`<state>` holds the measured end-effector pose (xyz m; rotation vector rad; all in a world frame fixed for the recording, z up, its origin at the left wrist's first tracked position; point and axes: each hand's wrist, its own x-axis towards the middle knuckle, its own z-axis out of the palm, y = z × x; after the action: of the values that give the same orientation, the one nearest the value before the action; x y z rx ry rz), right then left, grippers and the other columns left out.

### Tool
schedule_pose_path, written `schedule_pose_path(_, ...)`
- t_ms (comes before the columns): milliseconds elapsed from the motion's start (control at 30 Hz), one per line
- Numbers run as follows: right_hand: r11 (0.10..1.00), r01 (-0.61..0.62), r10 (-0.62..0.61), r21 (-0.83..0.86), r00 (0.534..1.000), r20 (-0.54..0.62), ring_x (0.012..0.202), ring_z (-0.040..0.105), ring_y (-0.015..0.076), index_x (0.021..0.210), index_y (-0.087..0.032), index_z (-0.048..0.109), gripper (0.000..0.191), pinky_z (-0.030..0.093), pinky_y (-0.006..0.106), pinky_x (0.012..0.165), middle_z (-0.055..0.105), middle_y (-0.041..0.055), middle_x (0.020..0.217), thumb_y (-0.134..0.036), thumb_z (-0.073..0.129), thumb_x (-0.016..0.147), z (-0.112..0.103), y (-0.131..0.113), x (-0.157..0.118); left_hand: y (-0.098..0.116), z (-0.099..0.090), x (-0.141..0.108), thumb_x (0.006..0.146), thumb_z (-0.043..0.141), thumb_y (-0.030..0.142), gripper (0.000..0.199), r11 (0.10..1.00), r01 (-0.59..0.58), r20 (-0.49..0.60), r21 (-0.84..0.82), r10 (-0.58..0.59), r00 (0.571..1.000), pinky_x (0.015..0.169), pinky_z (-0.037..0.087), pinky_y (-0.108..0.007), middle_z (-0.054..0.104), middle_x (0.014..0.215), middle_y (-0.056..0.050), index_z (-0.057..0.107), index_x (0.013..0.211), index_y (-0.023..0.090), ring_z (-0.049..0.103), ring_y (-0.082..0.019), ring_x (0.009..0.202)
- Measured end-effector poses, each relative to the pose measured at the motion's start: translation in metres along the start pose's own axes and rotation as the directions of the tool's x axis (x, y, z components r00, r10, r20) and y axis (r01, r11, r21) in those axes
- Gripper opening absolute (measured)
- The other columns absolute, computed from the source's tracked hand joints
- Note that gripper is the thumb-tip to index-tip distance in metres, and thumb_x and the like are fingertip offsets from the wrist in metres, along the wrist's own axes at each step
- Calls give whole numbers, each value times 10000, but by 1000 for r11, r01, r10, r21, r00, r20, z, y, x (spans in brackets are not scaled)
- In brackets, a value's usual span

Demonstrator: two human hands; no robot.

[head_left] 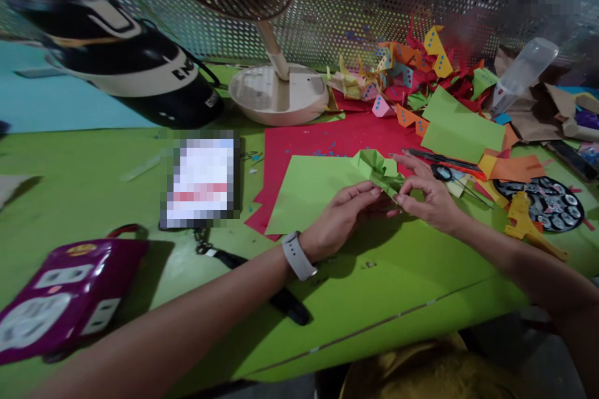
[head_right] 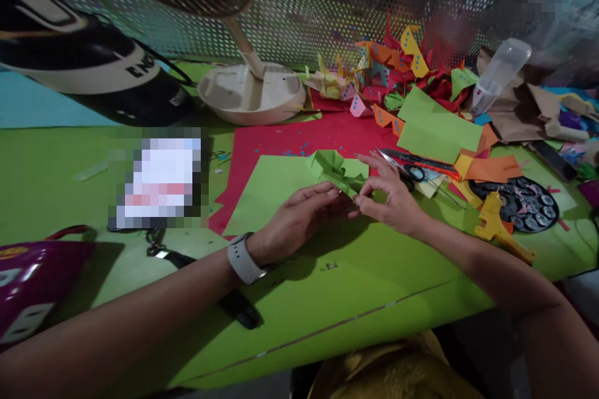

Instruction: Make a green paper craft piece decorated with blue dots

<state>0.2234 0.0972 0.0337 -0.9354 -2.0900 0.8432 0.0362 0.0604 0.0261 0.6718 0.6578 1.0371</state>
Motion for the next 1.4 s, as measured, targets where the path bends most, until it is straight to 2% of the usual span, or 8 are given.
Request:
schedule_pose_path(200,999,-28,28,-17,1000,10,1378,430,273,684,-239,608,148,290,607,1140,586,48,1374,-267,677,813,0,2,-1,-1,-1,-1,716,789,279,155,999,-11,-25,49,12,1000,820,554,-334,707,732,7,678,714,172,665,-145,728)
schedule_pose_path(467,991,-80,77,110,996,38,1303,515,236,698,-222,601,181,417,511,1097,624,84,1294,-310,635,852,4,-2,-1,-4,-3,-1,720,821,377,259,990,-25,-9,137,27,1000,837,557,-303,724,783,6,689,776,162,671,-125,746)
schedule_pose_path(633,975,-138,130,175,990,57,1266,549,246,706,-215,590,211,577,457,930,624,100,1251,-347,614,869,6,-5,-2,-3,-2,-1,746,794,383,262,983,-24,-18,182,28,999,832,556,-312,723,816,1,678,812,158,673,-128,747)
schedule_pose_path(733,973,-135,127,186,990,57,1249,559,243,698,-215,578,199,622,395,829,631,101,1212,-327,619,857,7,-4,-3,-3,-1,-1,757,779,383,249,977,-34,-7,209,36,999,820,557,-312,722,828,-1,677,810,162,670,-131,755)
schedule_pose_path(867,975,-113,105,193,993,49,1204,588,219,685,-224,562,190,621,354,805,641,90,1166,-303,613,850,8,-4,-3,-3,-1,-1,755,780,383,243,975,-35,-12,221,39,999,830,548,-311,725,823,-1,682,807,167,668,-128,739)
schedule_pose_path(1067,996,-34,33,77,999,19,1165,617,211,686,-236,582,184,500,428,1001,693,66,1068,-284,616,861,7,-1,-2,-3,-2,0,753,781,385,234,970,-49,-14,240,53,998,808,530,-293,726,771,5,699,802,172,661,-124,727)
schedule_pose_path(1267,998,-35,33,56,999,23,1144,624,221,691,-239,588,189,484,430,979,701,57,1007,-311,613,863,7,0,-1,-6,-7,3,728,803,410,261,967,-75,-34,245,86,996,733,501,-240,722,739,13,714,796,175,631,-105,698)
schedule_pose_path(1400,996,-41,40,80,999,10,1150,613,226,744,-232,619,129,461,442,1002,693,60,1019,-299,629,854,6,-2,-3,-4,-6,3,710,816,406,268,968,-75,-70,239,94,993,734,502,-251,713,729,12,702,766,170,625,-115,697)
